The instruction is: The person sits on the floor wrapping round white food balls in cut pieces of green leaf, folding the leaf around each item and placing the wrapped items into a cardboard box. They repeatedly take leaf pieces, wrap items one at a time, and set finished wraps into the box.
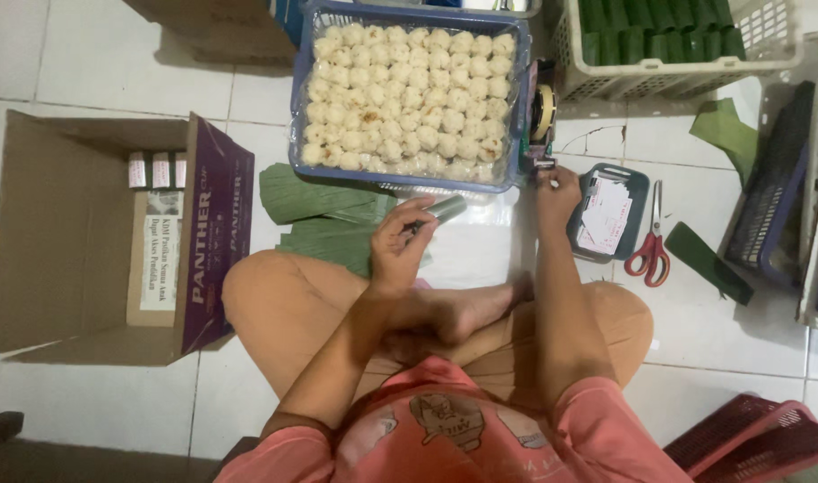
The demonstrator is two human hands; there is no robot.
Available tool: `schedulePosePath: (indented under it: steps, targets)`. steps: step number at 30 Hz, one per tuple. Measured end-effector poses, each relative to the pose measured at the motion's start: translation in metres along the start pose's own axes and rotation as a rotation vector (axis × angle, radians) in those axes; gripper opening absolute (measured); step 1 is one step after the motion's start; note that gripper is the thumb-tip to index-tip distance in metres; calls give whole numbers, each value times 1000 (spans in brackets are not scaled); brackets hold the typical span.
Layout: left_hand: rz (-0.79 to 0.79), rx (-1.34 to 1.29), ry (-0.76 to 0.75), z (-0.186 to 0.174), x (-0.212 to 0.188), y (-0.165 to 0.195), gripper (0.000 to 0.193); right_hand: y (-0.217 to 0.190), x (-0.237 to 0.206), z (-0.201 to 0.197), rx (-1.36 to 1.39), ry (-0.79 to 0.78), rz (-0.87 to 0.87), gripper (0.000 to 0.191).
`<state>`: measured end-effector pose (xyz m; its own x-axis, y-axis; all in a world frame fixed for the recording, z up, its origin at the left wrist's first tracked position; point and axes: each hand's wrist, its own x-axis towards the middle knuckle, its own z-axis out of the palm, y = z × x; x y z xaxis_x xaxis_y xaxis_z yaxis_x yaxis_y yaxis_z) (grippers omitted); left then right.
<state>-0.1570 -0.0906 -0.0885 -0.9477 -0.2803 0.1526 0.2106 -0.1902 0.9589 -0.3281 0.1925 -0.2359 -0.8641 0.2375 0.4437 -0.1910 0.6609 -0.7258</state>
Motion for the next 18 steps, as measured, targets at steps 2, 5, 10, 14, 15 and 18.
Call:
schedulePosePath:
  steps: [2, 5, 10, 14, 15, 18]
  targets:
    - [91, 114, -12, 0, -2, 13, 16, -1, 1, -6, -79, -53, -11, 10]
    - [221, 271, -18, -4, -1, 27, 17, -39, 6, -23, -65, -218, 189, 14]
    - [497, 513, -82, -15, -1, 43, 22, -156, -6, -54, 484, -510, 441, 20]
    - [456, 503, -74, -14, -7, 47, 21, -233, -36, -67, 734, -699, 467, 32]
    - [393, 484, -53, -13, -9, 46, 20, -246, -41, -64, 761, -718, 519, 35]
    - [141, 221, 38, -13, -12, 41, 17, -267, -54, -65, 538, -627, 371, 41]
